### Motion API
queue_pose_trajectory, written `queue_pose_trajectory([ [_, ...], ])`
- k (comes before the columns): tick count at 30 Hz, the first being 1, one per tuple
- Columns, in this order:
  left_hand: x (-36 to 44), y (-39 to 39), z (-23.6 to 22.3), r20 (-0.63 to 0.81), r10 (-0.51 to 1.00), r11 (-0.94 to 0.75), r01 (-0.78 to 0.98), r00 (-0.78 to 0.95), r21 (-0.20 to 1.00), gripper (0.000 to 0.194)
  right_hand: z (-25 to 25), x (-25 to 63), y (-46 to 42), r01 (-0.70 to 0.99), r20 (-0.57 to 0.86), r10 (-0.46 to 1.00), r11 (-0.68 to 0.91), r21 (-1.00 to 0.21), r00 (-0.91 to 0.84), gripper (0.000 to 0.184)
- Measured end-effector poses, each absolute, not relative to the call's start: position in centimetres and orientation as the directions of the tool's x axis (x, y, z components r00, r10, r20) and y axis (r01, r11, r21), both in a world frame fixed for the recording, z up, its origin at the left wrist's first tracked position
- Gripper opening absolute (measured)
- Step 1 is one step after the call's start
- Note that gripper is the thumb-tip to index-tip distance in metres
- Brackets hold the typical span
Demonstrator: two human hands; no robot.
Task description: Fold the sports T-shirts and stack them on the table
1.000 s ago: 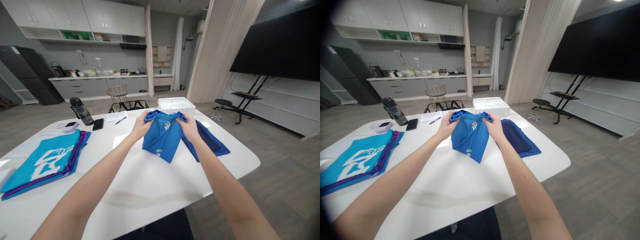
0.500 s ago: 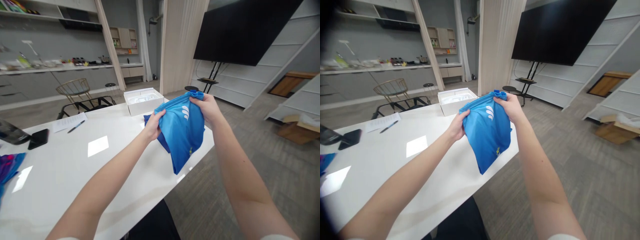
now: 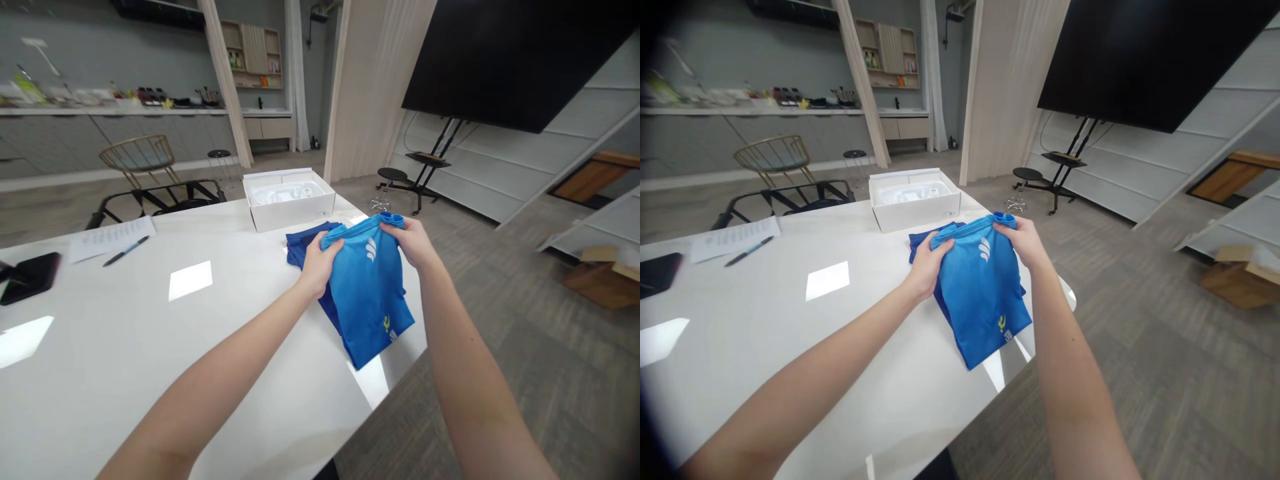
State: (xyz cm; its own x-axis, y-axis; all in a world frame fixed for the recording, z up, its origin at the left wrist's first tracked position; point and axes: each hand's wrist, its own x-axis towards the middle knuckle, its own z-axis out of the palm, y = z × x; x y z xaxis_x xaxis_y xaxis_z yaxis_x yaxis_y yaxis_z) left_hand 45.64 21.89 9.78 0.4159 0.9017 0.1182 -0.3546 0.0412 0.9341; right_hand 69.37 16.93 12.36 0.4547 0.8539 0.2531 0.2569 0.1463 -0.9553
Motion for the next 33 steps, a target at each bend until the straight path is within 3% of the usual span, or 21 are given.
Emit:
queue_pose_trajectory([
  [5, 47.1, 29.9, 8.6, 0.004, 0.942, 0.114, -0.331, 0.335, 0.937, 0.03, 11.5, 69.5, 25.3, 0.397, 0.37, 0.829, 0.198, -0.896, 0.42, 0.044],
  [7, 46.9, 32.8, 5.8, -0.121, 0.971, 0.15, -0.132, 0.207, 0.98, 0.032, 8.7, 69.1, 28.3, 0.476, 0.344, 0.832, 0.111, -0.872, 0.436, 0.045],
  [8, 46.6, 33.9, 4.3, -0.176, 0.976, 0.177, 0.0, 0.126, 0.984, 0.035, 7.1, 68.9, 29.4, 0.506, 0.283, 0.847, 0.019, -0.862, 0.45, 0.045],
  [10, 45.8, 35.5, 1.9, -0.204, 0.978, 0.199, 0.101, 0.05, 0.975, 0.04, 4.2, 68.5, 30.9, 0.555, 0.157, 0.871, -0.149, -0.818, 0.465, 0.041],
  [12, 45.3, 36.3, 0.6, -0.154, 0.987, 0.145, 0.16, 0.046, 0.976, 0.038, 2.3, 68.6, 31.7, 0.591, 0.138, 0.875, -0.189, -0.784, 0.464, 0.038],
  [17, 45.2, 37.5, 1.0, 0.022, 0.993, -0.049, 0.244, 0.112, 0.969, 0.036, 2.2, 69.4, 32.9, 0.662, 0.344, 0.827, -0.045, -0.748, 0.445, 0.049],
  [20, 44.7, 36.8, 1.1, 0.062, 0.99, -0.106, 0.389, 0.124, 0.915, 0.05, 2.1, 68.6, 32.8, 0.745, 0.219, 0.862, -0.237, -0.624, 0.457, 0.065],
  [22, 43.9, 35.5, 0.7, 0.175, 0.963, -0.257, 0.507, 0.203, 0.823, 0.058, 1.9, 67.4, 32.2, 0.784, 0.114, 0.862, -0.385, -0.488, 0.494, 0.07],
  [24, 42.8, 33.8, 0.3, 0.281, 0.894, -0.44, 0.56, 0.35, 0.702, 0.058, 1.8, 66.1, 31.3, 0.816, 0.116, 0.855, -0.431, -0.386, 0.506, 0.068],
  [26, 41.7, 32.1, -0.2, 0.298, 0.818, -0.559, 0.561, 0.492, 0.611, 0.047, 1.9, 64.8, 30.3, 0.862, 0.219, 0.862, -0.367, -0.35, 0.457, 0.063],
  [29, 39.6, 29.7, -0.8, 0.238, 0.743, -0.636, 0.551, 0.625, 0.54, 0.034, 1.8, 63.1, 28.2, 0.923, 0.328, 0.908, -0.133, -0.36, 0.259, 0.054],
  [31, 37.9, 28.0, -1.4, 0.204, 0.701, -0.668, 0.528, 0.684, 0.524, 0.037, 1.2, 62.1, 26.3, 0.932, 0.277, 0.957, 0.017, -0.363, 0.091, 0.05],
  [33, 36.0, 26.4, -1.9, 0.187, 0.672, -0.685, 0.506, 0.716, 0.524, 0.044, 0.6, 61.2, 24.2, 0.95, 0.191, 0.982, 0.053, -0.309, 0.007, 0.049],
])
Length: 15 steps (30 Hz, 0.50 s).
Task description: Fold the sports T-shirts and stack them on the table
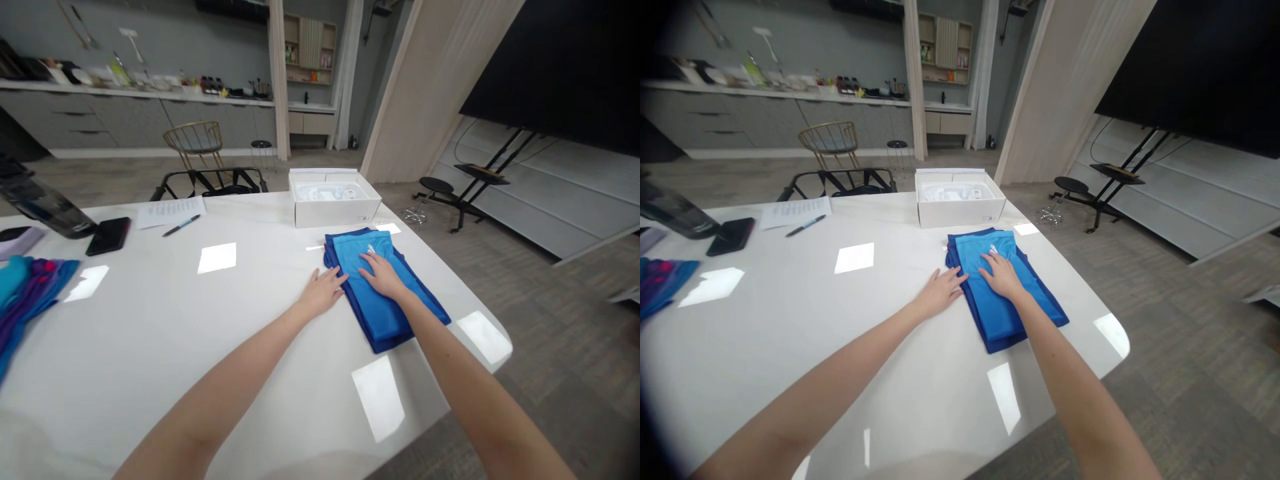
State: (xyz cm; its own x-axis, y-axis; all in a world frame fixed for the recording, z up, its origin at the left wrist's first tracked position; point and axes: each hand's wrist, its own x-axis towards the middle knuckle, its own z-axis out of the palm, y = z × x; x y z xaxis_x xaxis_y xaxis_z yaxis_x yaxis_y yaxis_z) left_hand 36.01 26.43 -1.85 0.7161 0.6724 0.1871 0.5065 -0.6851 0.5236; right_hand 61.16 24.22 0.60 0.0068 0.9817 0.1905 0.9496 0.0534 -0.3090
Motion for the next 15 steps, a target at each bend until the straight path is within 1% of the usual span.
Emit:
queue_pose_trajectory([
  [1, 35.1, 25.7, -2.0, 0.18, 0.669, -0.685, 0.503, 0.721, 0.527, 0.045, 0.4, 60.6, 23.3, 0.961, 0.176, 0.984, 0.023, -0.275, 0.027, 0.049],
  [3, 33.2, 24.5, -2.2, 0.171, 0.683, -0.668, 0.513, 0.71, 0.54, 0.044, 0.6, 58.9, 21.9, 0.974, 0.206, 0.975, -0.04, -0.225, 0.088, 0.049],
  [4, 32.2, 24.1, -2.1, 0.171, 0.699, -0.652, 0.52, 0.694, 0.552, 0.042, 0.8, 57.6, 21.5, 0.974, 0.237, 0.967, -0.037, -0.222, 0.091, 0.048],
  [5, 31.2, 23.7, -2.0, 0.179, 0.718, -0.634, 0.524, 0.673, 0.569, 0.041, 1.2, 56.0, 21.2, 0.971, 0.268, 0.961, 0.001, -0.238, 0.065, 0.046],
  [7, 28.8, 23.1, -1.7, 0.217, 0.763, -0.594, 0.528, 0.609, 0.607, 0.038, 1.8, 51.9, 21.0, 0.934, 0.307, 0.95, 0.151, -0.325, -0.047, 0.038],
  [9, 25.9, 22.6, -1.4, 0.266, 0.805, -0.561, 0.534, 0.53, 0.633, 0.036, 2.0, 46.6, 20.9, 0.834, 0.275, 0.948, 0.279, -0.476, -0.16, 0.029],
  [10, 24.3, 22.4, -1.3, 0.287, 0.824, -0.545, 0.546, 0.488, 0.636, 0.035, 1.9, 43.6, 20.9, 0.77, 0.239, 0.949, 0.308, -0.559, -0.206, 0.025],
  [12, 20.3, 21.9, -1.1, 0.3, 0.86, -0.505, 0.598, 0.414, 0.622, 0.033, 1.4, 37.6, 20.9, 0.654, 0.179, 0.95, 0.305, -0.692, -0.254, 0.022],
  [15, 13.1, 21.4, -1.1, 0.271, 0.911, -0.413, 0.716, 0.312, 0.563, 0.03, 0.5, 28.9, 21.2, 0.526, 0.154, 0.953, 0.274, -0.805, -0.262, 0.024],
])
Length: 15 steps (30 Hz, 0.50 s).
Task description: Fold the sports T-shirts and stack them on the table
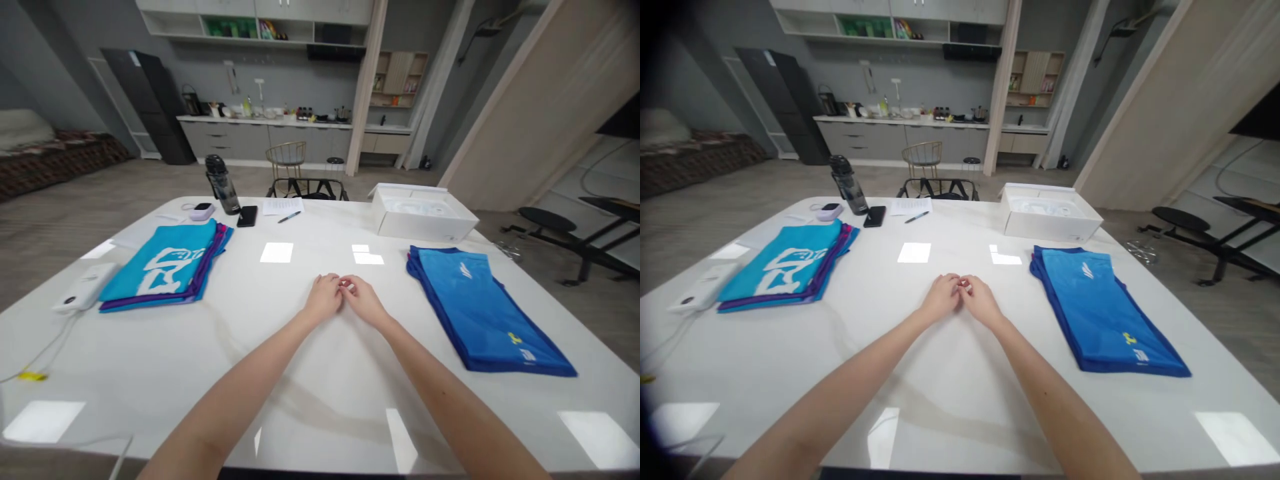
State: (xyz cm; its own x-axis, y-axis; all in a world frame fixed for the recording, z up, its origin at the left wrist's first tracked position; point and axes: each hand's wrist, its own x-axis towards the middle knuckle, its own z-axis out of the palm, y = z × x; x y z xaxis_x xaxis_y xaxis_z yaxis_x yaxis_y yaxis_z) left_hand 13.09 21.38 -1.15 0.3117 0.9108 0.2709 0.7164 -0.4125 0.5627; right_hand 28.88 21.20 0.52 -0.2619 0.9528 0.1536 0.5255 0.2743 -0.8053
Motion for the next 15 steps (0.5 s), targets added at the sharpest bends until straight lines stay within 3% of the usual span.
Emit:
queue_pose_trajectory([
  [4, 1.6, 21.3, -0.8, 0.307, 0.94, -0.278, 0.853, 0.147, 0.442, 0.03, -0.1, 18.3, 22.1, 0.406, 0.109, 0.932, 0.254, -0.878, -0.347, 0.03],
  [8, -10.8, 22.1, 1.1, 0.382, 0.916, -0.007, 0.949, -0.12, 0.314, 0.039, 0.0, 9.3, 22.8, 0.377, 0.089, 0.889, 0.279, -0.883, -0.45, 0.028],
  [12, -21.9, 23.1, 2.9, 0.443, 0.82, 0.293, 0.931, -0.361, 0.216, 0.04, 0.1, 3.3, 22.7, 0.387, 0.065, 0.84, 0.315, -0.867, -0.539, 0.02],
  [15, -27.7, 24.2, 3.3, 0.381, 0.772, 0.462, 0.861, -0.509, 0.215, 0.045, 0.2, 1.0, 22.0, 0.362, 0.039, 0.796, 0.318, -0.876, -0.604, 0.02],
])
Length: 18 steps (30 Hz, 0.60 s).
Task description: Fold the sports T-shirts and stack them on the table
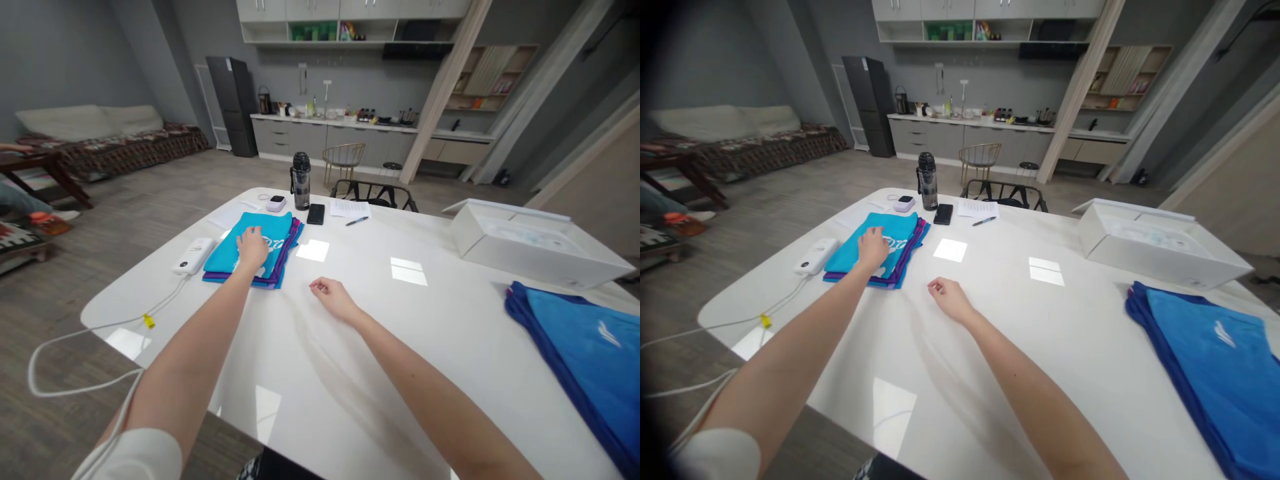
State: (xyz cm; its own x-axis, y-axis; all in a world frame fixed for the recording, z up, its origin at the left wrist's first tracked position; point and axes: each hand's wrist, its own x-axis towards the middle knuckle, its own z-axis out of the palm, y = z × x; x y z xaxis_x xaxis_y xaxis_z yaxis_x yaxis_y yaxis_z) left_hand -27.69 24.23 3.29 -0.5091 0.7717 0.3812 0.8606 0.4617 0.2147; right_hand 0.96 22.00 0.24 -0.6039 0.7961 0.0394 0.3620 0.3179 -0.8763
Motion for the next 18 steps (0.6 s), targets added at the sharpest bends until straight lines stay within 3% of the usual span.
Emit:
queue_pose_trajectory([
  [4, -31.7, 26.3, 2.7, 0.228, 0.754, 0.575, 0.786, -0.616, 0.224, 0.048, 0.4, 0.1, 21.2, 0.321, 0.009, 0.769, 0.277, -0.906, -0.639, 0.021],
  [11, -33.9, 29.7, 2.4, 0.147, 0.733, 0.634, 0.745, -0.664, 0.208, 0.037, -0.5, 2.1, 21.9, 0.324, -0.038, 0.786, 0.209, -0.923, -0.616, 0.024],
  [18, -31.7, 28.4, 4.3, 0.381, 0.701, 0.542, 0.798, -0.603, 0.264, 0.03, -0.8, 4.4, 22.7, 0.308, -0.013, 0.816, 0.204, -0.929, -0.578, 0.027],
])
